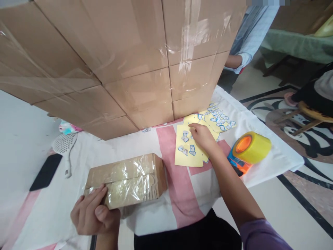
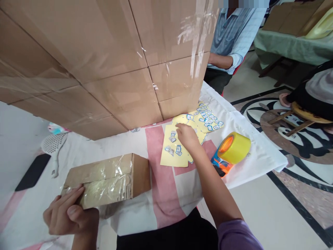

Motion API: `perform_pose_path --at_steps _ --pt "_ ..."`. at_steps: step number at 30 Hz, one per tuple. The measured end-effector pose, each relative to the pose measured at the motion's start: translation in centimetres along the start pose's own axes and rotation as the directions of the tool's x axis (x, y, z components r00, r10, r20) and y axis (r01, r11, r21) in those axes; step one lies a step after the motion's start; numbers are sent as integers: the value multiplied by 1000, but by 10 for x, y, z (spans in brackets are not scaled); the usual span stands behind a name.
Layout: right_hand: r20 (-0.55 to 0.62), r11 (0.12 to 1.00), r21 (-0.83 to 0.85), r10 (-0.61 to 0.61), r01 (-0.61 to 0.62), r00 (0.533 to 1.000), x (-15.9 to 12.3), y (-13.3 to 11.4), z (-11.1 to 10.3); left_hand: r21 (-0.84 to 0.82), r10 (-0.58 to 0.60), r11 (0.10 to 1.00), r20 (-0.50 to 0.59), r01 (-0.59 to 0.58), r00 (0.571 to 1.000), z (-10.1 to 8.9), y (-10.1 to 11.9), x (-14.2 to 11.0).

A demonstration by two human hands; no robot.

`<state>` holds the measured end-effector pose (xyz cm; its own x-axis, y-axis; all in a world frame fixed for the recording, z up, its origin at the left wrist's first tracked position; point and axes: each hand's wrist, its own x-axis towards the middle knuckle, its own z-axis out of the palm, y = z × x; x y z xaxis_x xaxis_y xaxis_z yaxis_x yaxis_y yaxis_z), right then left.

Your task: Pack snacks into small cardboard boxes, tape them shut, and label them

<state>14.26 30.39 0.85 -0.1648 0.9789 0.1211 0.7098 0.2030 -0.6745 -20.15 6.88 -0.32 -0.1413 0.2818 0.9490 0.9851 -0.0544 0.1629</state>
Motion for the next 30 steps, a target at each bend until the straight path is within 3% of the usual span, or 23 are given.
perform_pose_path --at_steps 2,5,9,16,19,22,26,30 --pt "-29 991 -118 66 -69 997 -2 3 -2 0 -9 1000 -4 9 1000 0 -1 -1" --pt "70 957 -246 174 -152 982 -10 9 -3 3 -18 1000 -11 18 1000 0 -3 -4" --pt "155 949 -279 198 -150 968 -22 12 -2 -3 -15 1000 -28 15 999 1 -4 -5" --pt "97 979 -138 167 -152 981 -22 10 -8 -12 -32 999 -13 31 999 1 -2 -5" --pt "122 977 133 149 -165 981 -22 5 -13 -4 -52 999 -9 52 999 0 2 -3" --pt "172 870 459 112 -180 979 -30 -4 -18 11 -123 992 44 122 991 -5 8 -1" --pt "203 699 693 44 -175 978 -51 -20 -21 16 -202 979 100 202 974 -11 14 1" --pt "237 433 860 131 -271 963 -84 -43 -5 13 -190 982 95 190 977 -13 14 0"
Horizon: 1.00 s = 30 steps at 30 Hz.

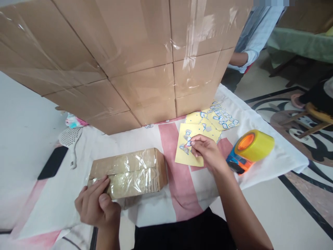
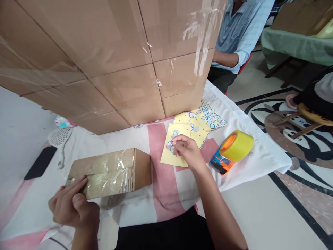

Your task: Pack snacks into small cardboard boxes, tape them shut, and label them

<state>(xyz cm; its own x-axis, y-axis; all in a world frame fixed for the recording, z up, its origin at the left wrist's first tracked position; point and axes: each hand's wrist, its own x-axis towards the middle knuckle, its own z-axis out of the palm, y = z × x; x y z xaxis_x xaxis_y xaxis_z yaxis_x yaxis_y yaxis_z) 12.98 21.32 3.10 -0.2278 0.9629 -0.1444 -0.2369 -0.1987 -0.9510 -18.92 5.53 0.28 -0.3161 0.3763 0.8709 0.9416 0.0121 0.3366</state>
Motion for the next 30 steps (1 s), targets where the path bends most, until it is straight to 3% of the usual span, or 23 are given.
perform_pose_path --at_steps 3,5,8,12,16,21,26,30 --pt "-97 954 279 142 -110 985 -26 25 31 1 21 1000 -10 -21 1000 2 0 1" --pt "-38 893 397 245 -211 969 -40 43 51 -1 35 999 -28 -35 999 4 2 1" --pt "98 844 412 333 -343 938 -51 64 73 -4 44 999 -42 -44 998 6 4 2" --pt "149 836 362 385 -412 911 -49 76 84 -5 64 998 -40 -64 997 5 3 2" --pt "92 850 371 368 -374 925 -46 79 88 -18 47 999 -56 -48 997 5 4 2" --pt "59 898 269 345 -348 937 -45 77 90 7 -123 992 -7 123 992 5 17 5" --pt "-118 995 46 91 -87 989 -60 84 95 41 -177 984 45 175 983 4 26 9" --pt "-50 998 -13 67 -68 996 -81 86 97 35 -184 983 85 181 979 -1 28 9"
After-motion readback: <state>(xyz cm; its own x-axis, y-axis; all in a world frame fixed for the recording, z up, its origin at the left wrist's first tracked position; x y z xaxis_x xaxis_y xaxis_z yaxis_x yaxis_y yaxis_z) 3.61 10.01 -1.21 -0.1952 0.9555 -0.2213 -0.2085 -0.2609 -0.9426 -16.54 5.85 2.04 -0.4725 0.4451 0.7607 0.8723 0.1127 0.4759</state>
